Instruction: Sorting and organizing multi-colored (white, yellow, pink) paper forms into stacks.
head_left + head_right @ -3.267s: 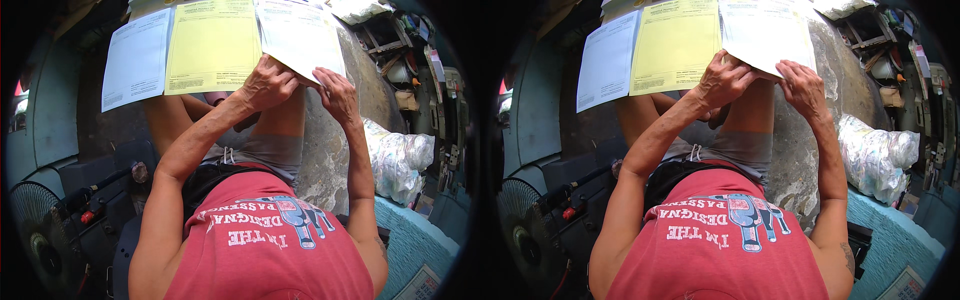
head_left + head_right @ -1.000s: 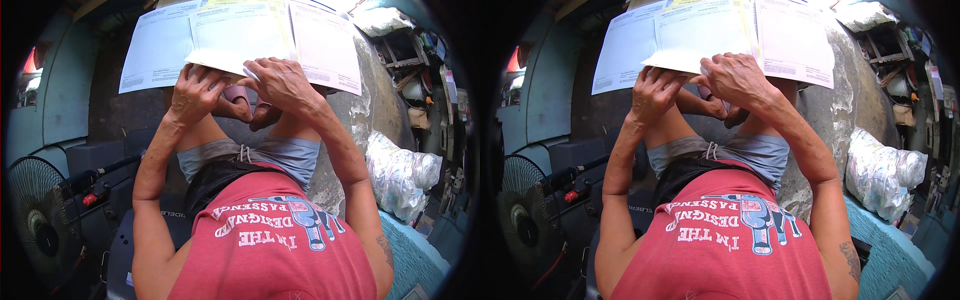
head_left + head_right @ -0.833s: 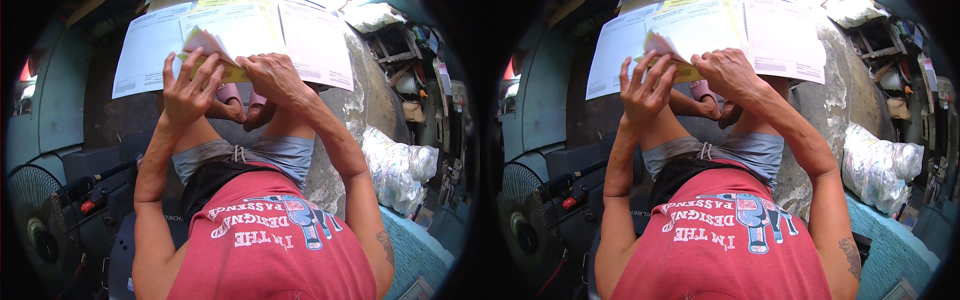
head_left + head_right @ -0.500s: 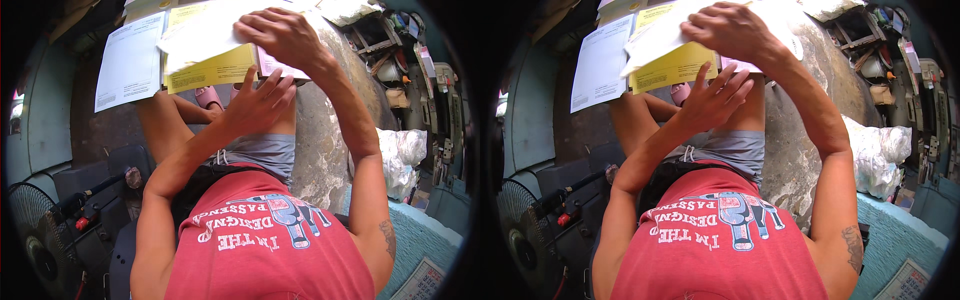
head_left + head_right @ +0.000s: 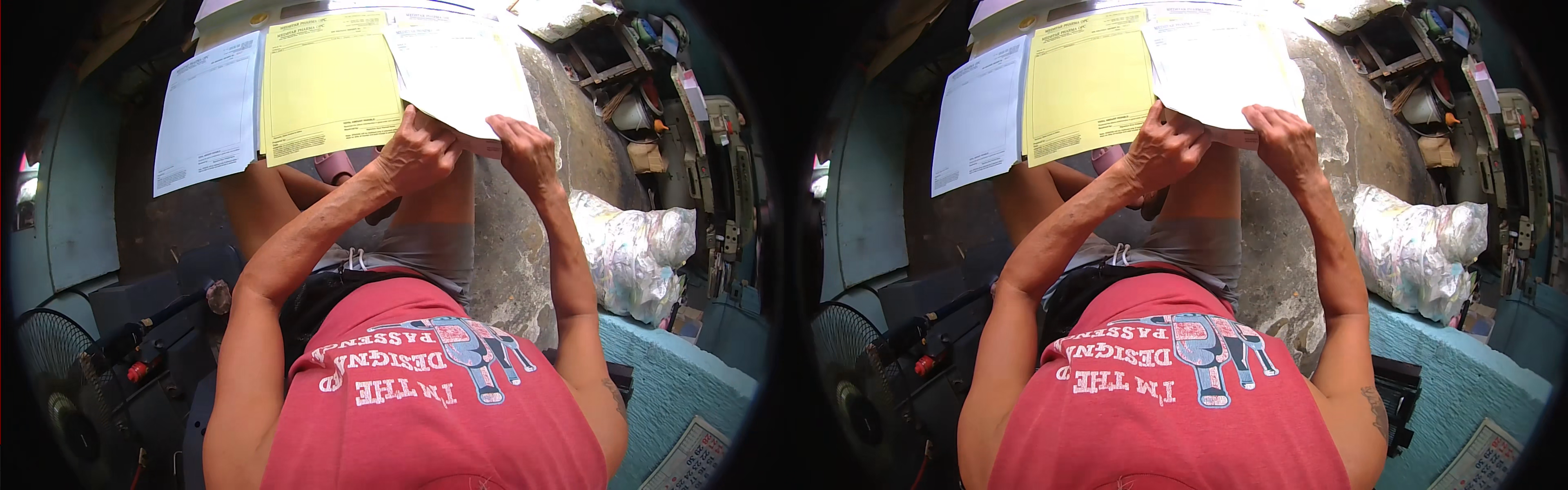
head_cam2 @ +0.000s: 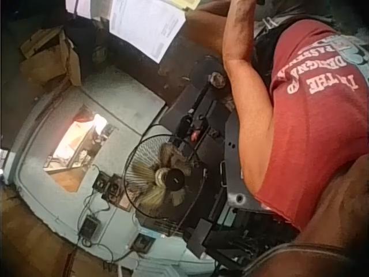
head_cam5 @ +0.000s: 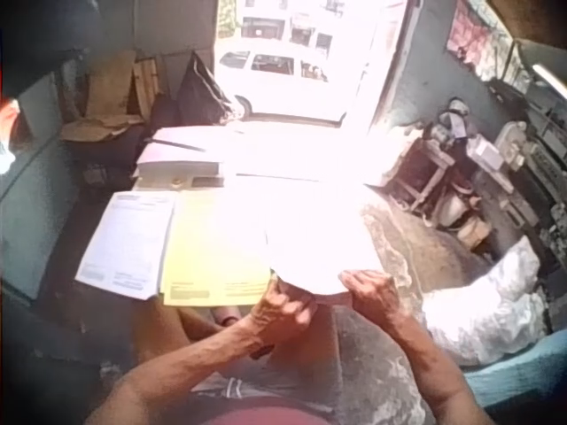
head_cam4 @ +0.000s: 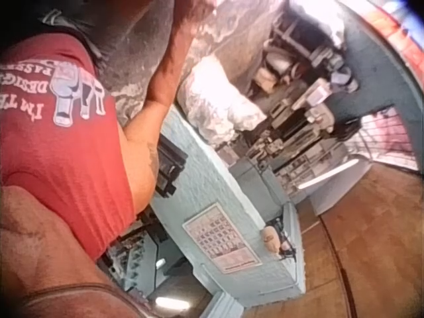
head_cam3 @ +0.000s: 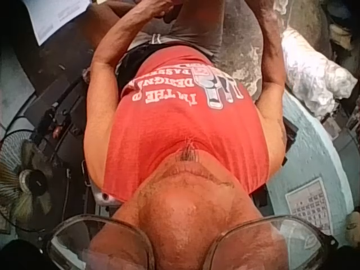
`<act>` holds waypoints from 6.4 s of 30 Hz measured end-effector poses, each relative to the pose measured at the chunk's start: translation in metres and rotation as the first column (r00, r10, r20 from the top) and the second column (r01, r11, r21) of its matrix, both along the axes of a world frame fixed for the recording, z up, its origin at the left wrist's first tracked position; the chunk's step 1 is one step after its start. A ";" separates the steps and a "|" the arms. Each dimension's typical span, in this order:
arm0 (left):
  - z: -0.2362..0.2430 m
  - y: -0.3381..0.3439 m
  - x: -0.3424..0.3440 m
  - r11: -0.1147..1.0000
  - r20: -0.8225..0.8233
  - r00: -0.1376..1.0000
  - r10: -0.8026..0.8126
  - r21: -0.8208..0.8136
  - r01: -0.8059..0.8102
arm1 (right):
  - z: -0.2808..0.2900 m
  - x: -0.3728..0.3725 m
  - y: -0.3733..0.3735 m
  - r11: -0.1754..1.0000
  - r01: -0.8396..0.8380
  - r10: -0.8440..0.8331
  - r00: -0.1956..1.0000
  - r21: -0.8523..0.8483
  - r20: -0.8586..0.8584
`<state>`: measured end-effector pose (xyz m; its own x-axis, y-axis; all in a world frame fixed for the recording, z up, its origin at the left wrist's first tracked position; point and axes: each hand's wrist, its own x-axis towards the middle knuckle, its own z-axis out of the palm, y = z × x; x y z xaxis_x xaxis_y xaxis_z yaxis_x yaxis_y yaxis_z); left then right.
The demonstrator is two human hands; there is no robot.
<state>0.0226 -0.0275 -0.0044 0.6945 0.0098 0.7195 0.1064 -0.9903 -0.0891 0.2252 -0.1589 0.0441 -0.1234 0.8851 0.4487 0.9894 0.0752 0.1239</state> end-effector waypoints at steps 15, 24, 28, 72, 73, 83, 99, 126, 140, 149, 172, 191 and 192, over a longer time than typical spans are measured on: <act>0.046 0.072 -0.242 0.856 -0.223 0.865 0.449 -0.173 -0.488 | 0.008 -0.016 -0.010 0.985 0.067 -0.093 0.983 -0.159 -0.159; 0.039 0.119 -0.358 0.789 -0.407 0.690 0.598 0.152 -0.595 | 0.014 -0.010 -0.007 0.965 0.125 -0.196 0.930 -0.233 -0.313; 0.047 0.122 -0.344 0.792 -0.298 0.769 0.566 -0.063 -0.608 | 0.016 -0.007 -0.006 0.967 0.108 -0.188 0.912 -0.229 -0.364; 0.042 0.078 -0.172 0.962 -0.274 0.950 0.151 -0.180 -0.205 | 0.025 -0.145 0.120 0.880 -0.240 0.130 0.952 -0.409 -0.278; 0.043 0.079 -0.170 0.969 -0.249 0.957 0.148 -0.155 -0.190 | 0.025 -0.146 0.120 0.885 -0.275 0.171 0.942 -0.375 -0.287; 0.048 0.022 -0.127 0.987 0.104 0.987 0.123 0.093 -0.133 | 0.053 -0.124 0.145 0.933 -0.359 0.360 0.931 -0.030 0.055; -0.002 0.012 0.000 0.998 -0.113 0.994 -0.007 -0.063 0.000 | 0.015 0.026 0.043 0.996 0.066 -0.067 0.998 -0.054 -0.003; 0.030 0.109 -0.347 0.715 -0.505 0.561 0.656 0.180 -0.675 | 0.005 -0.007 0.002 0.966 0.124 -0.165 0.971 -0.225 -0.173; 0.051 0.109 -0.200 0.963 -0.332 0.906 0.264 0.040 -0.266 | 0.010 0.018 0.003 0.949 0.262 -0.313 0.850 -0.175 -0.423; 0.029 0.085 -0.153 0.997 -0.488 0.871 0.053 -0.023 -0.074 | 0.028 0.002 0.025 0.945 0.323 -0.278 0.715 -0.049 -0.642; 0.053 0.056 -0.176 0.929 -0.156 0.917 0.367 0.014 -0.369 | 0.019 -0.148 0.107 0.950 -0.257 0.222 0.955 -0.176 -0.194; -0.003 0.008 0.005 0.996 -0.309 0.947 0.090 0.023 -0.087 | 0.038 0.024 0.078 0.995 -0.098 0.093 0.979 0.020 0.180; -0.007 0.010 0.005 0.999 -0.232 0.972 0.031 -0.001 -0.032 | 0.028 0.030 0.069 0.999 -0.035 0.036 0.990 -0.009 0.140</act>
<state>0.0273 -0.0174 -0.0110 0.8415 0.0378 0.5390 0.1148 -0.9873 -0.1100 0.2549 -0.0902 0.0726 -0.2160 0.8819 0.4190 0.9591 0.1112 0.2603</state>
